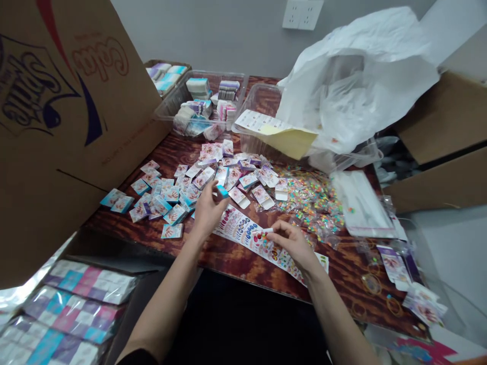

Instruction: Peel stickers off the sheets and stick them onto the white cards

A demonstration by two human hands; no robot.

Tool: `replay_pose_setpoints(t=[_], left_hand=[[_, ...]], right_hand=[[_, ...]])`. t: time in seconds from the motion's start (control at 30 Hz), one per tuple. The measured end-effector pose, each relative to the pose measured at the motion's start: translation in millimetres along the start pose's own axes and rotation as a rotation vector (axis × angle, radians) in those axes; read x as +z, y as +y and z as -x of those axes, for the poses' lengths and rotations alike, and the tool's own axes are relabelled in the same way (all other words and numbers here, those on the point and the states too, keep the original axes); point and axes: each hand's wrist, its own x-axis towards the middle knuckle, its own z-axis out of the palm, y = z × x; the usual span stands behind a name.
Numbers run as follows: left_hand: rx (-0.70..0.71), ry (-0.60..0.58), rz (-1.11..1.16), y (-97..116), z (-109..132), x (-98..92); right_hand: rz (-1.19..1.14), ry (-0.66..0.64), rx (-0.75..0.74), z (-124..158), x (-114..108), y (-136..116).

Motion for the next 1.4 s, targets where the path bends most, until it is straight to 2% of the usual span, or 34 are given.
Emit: replay_pose_setpoints(t=[0.1, 0.2, 0.27, 0.4, 0.5, 0.63, 0.8, 0.9, 0.97, 1.17, 1.3, 1.4], left_hand=[[-0.106, -0.255, 0.534, 5, 27, -10.6], [-0.177, -0.475, 0.838, 11, 50, -9.0], [-0.200, -0.513, 0.912, 13, 59, -3.8], [-0.203, -0.494, 0.965, 15, 64, 5.4], [-0.193, -0.518, 0.993, 19, 64, 9.9], [-0.178, -0.586, 0.994, 29, 67, 15.0], [-0.155, -0.539, 0.968, 35, 75, 21.2], [-0.144, -0.580, 0.947, 35, 78, 24.6], [-0.092, -0.583, 0.852, 35, 77, 24.2], [0.208, -0.440, 0.321, 33, 69, 17.3], [0.238, -0.366, 0.257, 31, 78, 28.5], [0.205, -0.296, 0.280, 32, 84, 38.7]], right_hand=[[-0.201, 0.083, 0.034, -1, -3, -8], [-0.276, 0.112, 0.022, -5, 1, -15], [-0.229, 0.133, 0.006, -7, 5, -16], [-0.133, 0.172, -0.003, -3, 7, -12], [-0.119, 0.141, 0.000, 2, 4, -12], [-0.046, 0.112, -0.055, 1, -1, -14], [0.025, 0.055, -0.055, -5, -7, -7], [0.009, 0.090, -0.139, -5, -5, -1], [-0.024, 0.100, -0.175, -4, -3, 1], [-0.089, -0.063, -0.108, 1, -12, -4], [0.079, -0.052, -0.166, -5, -16, -11], [0.142, -0.012, -0.146, -11, -15, -16]])
